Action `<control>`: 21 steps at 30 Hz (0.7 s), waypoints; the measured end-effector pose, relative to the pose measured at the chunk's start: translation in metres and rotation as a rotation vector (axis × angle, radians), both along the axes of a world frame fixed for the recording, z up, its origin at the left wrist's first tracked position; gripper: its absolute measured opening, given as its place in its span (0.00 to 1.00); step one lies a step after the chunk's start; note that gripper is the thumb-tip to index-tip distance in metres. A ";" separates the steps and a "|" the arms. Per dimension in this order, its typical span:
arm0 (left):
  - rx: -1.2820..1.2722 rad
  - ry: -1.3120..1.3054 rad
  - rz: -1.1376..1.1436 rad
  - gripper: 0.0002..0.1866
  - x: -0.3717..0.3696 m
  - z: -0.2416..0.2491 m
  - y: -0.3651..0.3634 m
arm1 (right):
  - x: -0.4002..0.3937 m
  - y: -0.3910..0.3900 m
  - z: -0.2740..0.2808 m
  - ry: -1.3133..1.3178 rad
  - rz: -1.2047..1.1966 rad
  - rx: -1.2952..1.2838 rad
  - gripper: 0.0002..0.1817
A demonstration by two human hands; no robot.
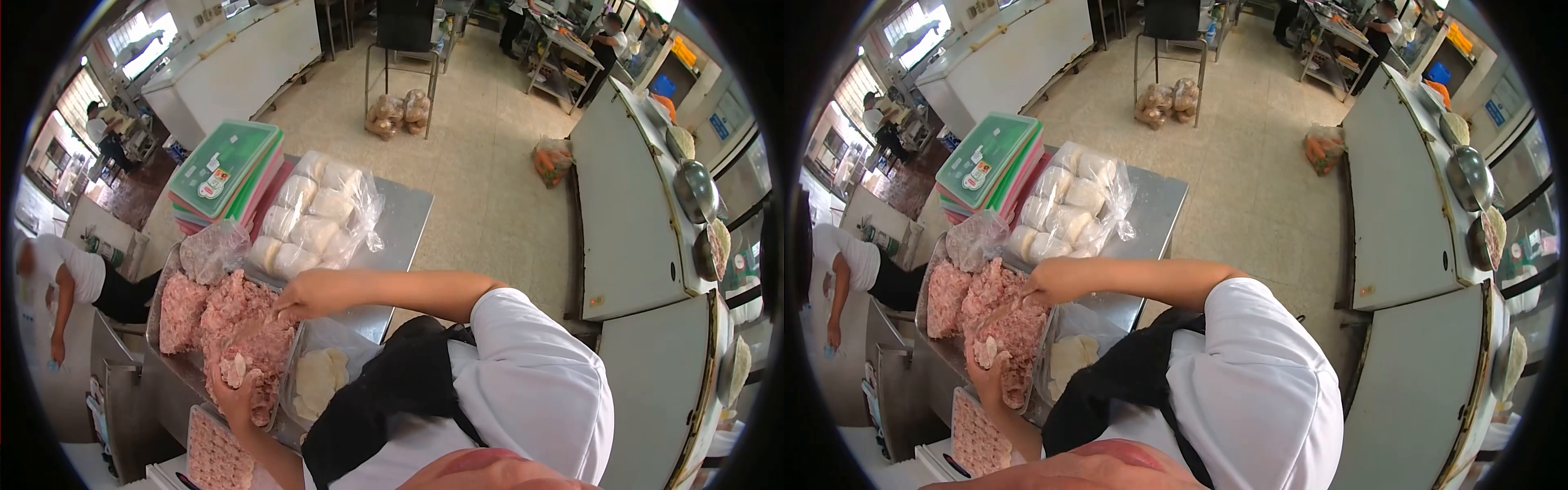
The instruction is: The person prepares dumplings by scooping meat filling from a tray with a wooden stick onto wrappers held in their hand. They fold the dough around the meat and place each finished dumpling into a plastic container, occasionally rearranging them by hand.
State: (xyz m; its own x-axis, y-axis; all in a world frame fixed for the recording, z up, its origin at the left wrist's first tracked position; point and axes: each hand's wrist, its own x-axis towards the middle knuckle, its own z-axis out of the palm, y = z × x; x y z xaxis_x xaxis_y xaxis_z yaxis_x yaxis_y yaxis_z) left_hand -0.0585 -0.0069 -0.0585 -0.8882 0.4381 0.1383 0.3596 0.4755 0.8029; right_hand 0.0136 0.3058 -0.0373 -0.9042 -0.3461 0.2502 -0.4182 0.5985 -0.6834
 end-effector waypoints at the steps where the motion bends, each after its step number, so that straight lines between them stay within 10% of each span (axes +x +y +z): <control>1: 0.014 0.025 -0.021 0.36 -0.002 0.000 0.000 | 0.002 -0.008 0.002 0.040 0.055 -0.039 0.17; 6: -0.101 0.098 -0.055 0.22 -0.016 -0.004 0.006 | 0.012 -0.029 -0.002 0.151 0.041 0.155 0.16; 11: 0.127 -0.210 0.043 0.31 -0.032 -0.028 -0.003 | 0.031 -0.039 0.018 0.417 -0.093 0.308 0.12; 14: 0.105 -0.076 0.079 0.35 -0.027 -0.023 0.004 | 0.027 -0.032 0.036 0.128 -0.174 0.395 0.12; 21: 0.188 -0.108 -0.143 0.31 -0.003 0.011 0.017 | 0.028 -0.016 0.031 0.157 0.057 0.080 0.12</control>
State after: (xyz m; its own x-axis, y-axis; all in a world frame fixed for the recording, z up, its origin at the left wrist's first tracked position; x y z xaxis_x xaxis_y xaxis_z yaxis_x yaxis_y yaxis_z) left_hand -0.0612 0.0098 -0.0475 -0.8331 0.5358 0.1372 0.3200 0.2647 0.9097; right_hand 0.0420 0.2897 -0.0059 -0.8345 -0.4198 0.3568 -0.5508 0.6206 -0.5581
